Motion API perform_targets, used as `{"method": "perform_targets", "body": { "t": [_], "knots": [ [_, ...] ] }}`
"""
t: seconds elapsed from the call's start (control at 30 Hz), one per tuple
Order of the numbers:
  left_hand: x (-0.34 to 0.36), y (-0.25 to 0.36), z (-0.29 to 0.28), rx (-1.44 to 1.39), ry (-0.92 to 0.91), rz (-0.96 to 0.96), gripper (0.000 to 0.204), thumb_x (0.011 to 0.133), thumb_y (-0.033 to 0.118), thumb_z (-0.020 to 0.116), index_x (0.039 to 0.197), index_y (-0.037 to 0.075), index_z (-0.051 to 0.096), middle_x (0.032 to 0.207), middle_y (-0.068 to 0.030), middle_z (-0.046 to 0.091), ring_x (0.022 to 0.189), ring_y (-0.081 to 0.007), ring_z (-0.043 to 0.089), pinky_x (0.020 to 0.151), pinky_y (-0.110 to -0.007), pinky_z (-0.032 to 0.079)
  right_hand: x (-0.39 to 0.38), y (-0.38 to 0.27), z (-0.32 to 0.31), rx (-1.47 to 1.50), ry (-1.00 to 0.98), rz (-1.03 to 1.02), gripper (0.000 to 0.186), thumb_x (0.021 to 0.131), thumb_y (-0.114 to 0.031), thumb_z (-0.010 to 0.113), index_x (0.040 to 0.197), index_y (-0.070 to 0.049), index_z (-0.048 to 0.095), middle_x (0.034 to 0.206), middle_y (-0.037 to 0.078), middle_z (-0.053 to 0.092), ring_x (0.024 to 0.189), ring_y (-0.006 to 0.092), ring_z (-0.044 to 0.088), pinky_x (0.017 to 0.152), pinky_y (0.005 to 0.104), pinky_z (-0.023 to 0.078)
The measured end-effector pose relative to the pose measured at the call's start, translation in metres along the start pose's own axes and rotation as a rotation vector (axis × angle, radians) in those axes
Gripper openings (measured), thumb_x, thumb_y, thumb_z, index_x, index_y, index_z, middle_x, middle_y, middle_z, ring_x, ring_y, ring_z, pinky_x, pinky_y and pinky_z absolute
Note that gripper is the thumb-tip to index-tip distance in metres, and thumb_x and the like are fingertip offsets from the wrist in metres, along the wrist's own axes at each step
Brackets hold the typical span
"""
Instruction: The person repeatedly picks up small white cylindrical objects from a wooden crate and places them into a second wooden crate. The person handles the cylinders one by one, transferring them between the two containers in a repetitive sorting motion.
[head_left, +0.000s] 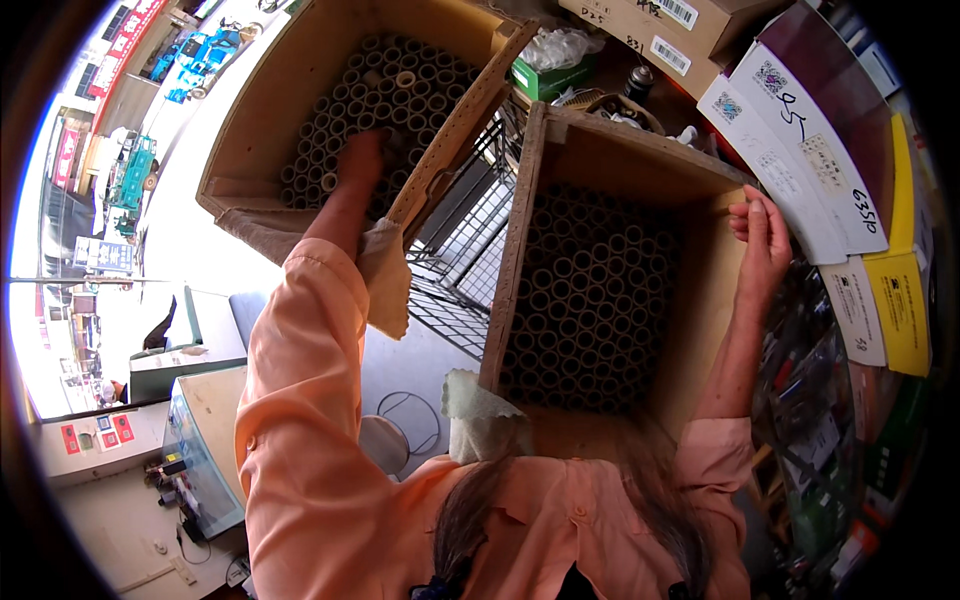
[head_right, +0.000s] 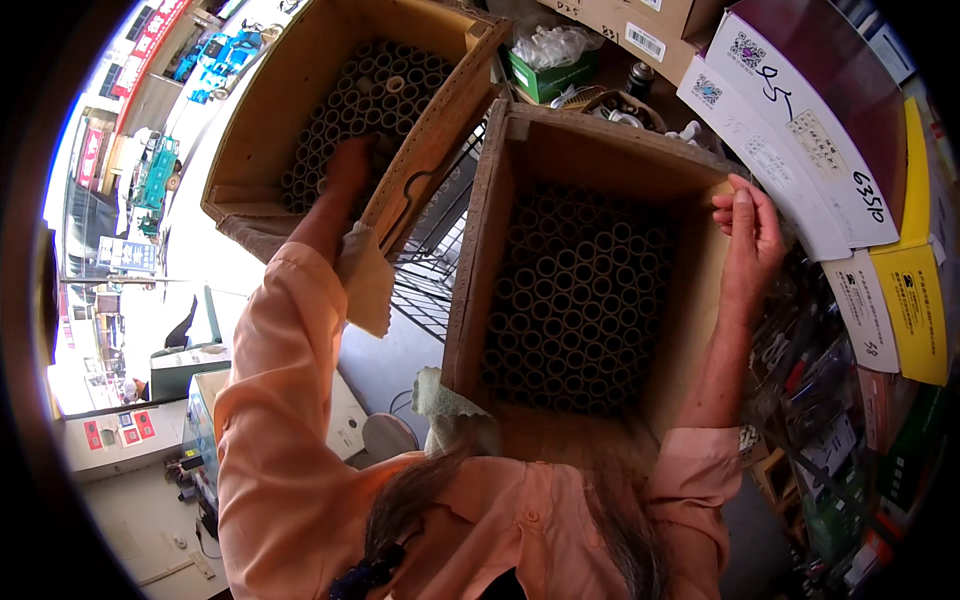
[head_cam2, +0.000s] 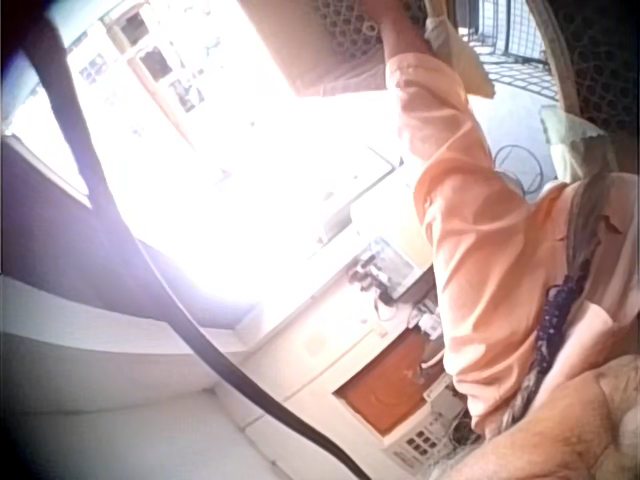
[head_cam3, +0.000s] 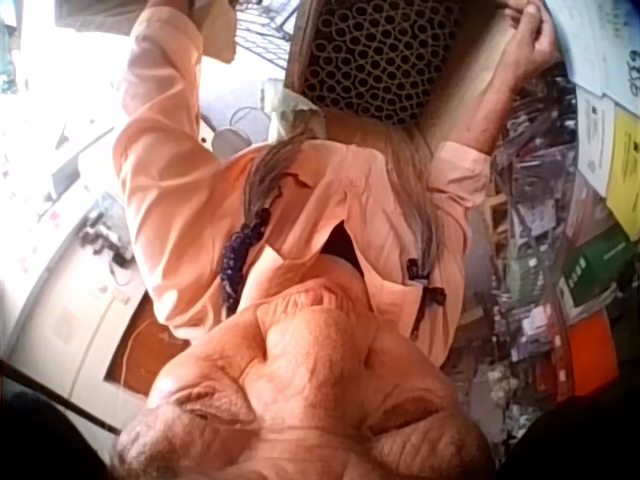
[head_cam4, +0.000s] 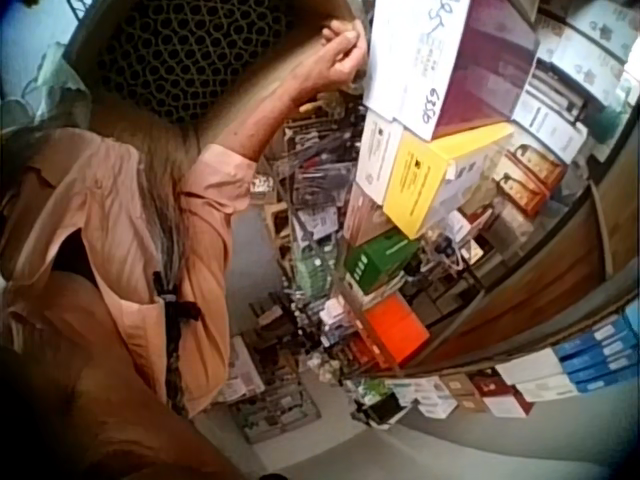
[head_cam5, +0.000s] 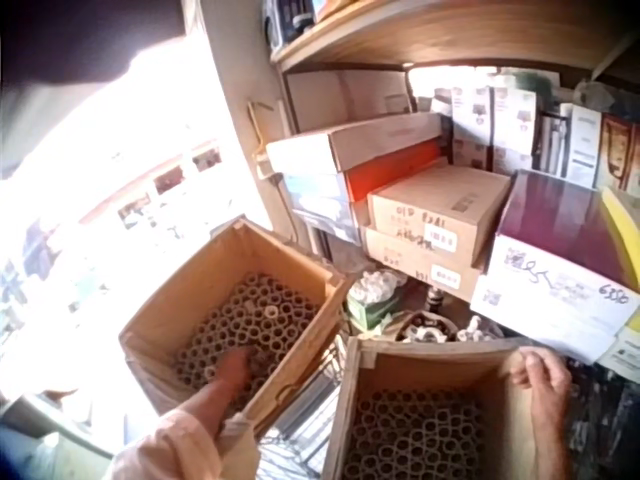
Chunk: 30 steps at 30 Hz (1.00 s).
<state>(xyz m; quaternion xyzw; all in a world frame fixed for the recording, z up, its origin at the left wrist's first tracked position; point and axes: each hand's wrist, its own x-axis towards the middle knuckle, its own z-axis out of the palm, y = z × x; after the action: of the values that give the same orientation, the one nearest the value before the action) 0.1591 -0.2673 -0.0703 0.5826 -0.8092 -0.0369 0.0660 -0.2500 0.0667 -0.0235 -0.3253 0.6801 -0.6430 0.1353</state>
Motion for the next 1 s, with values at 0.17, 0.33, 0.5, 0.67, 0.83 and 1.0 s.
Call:
{"method": "perform_targets", "body": {
  "t": [0.17,0.33,0.5,0.67,0.83,1.0],
  "knots": [
    [0.018,-0.021,-0.009,-0.188,0.089,-0.113,0.034,0.079,0.013,0.056,0.110,0.019,0.065,0.104,-0.0140,0.065,0.095,-0.0325,0.063,0.083,-0.041,0.050,0.000,0.000,0.002,0.044,-0.014,0.005,0.023,0.096,-0.016,0.049,0.110,-0.003,0.063,0.084,0.001,0.064,0.070,0.0050,0.052,0.065,0.0197,0.043],
    [0.015,0.007,-0.054,-0.644,0.172,-0.278,0.033,0.080,0.000,0.055,0.110,0.008,0.064,0.097,-0.0113,0.068,0.081,-0.0236,0.068,0.066,-0.035,0.056,0.001,0.002,-0.001,0.065,-0.025,0.002,0.023,0.095,-0.016,0.050,0.109,-0.003,0.063,0.083,0.002,0.063,0.069,0.0056,0.052,0.065,0.0198,0.044],
    [-0.030,0.072,-0.111,-1.418,0.108,-0.190,0.026,0.084,0.004,0.060,0.110,0.001,0.060,0.094,-0.0120,0.066,0.078,-0.0210,0.068,0.061,-0.029,0.059,0.000,-0.002,0.002,0.072,-0.022,-0.006,0.022,0.094,-0.015,0.052,0.106,-0.002,0.064,0.081,0.002,0.063,0.068,0.0061,0.052,0.065,0.0195,0.045],
    [-0.072,0.174,-0.128,-1.823,-0.059,0.141,0.026,0.088,0.007,0.059,0.113,0.000,0.057,0.098,-0.0129,0.065,0.085,-0.0229,0.067,0.063,-0.030,0.059,0.002,0.005,0.000,0.130,-0.009,-0.023,0.021,0.093,-0.016,0.053,0.104,-0.002,0.065,0.079,0.002,0.065,0.067,0.0051,0.053,0.064,0.0190,0.044],
    [-0.109,0.264,-0.111,-1.948,-0.200,0.259,0.027,0.093,0.005,0.047,0.119,0.004,0.052,0.109,-0.0134,0.062,0.093,-0.0243,0.064,0.070,-0.037,0.058,0.000,0.004,-0.001,0.121,-0.015,-0.024,0.021,0.091,-0.016,0.053,0.102,-0.003,0.066,0.078,0.001,0.065,0.067,0.0047,0.053,0.065,0.0195,0.044],
    [-0.136,0.289,-0.069,-2.002,-0.232,0.059,0.018,0.086,-0.001,0.056,0.104,0.002,0.058,0.097,-0.0106,0.064,0.080,-0.0199,0.065,0.066,-0.032,0.057,-0.003,0.002,0.001,0.094,-0.021,-0.028,0.021,0.092,-0.018,0.053,0.101,-0.003,0.066,0.078,0.002,0.066,0.066,0.0057,0.055,0.066,0.0202,0.045]
  ]
}}
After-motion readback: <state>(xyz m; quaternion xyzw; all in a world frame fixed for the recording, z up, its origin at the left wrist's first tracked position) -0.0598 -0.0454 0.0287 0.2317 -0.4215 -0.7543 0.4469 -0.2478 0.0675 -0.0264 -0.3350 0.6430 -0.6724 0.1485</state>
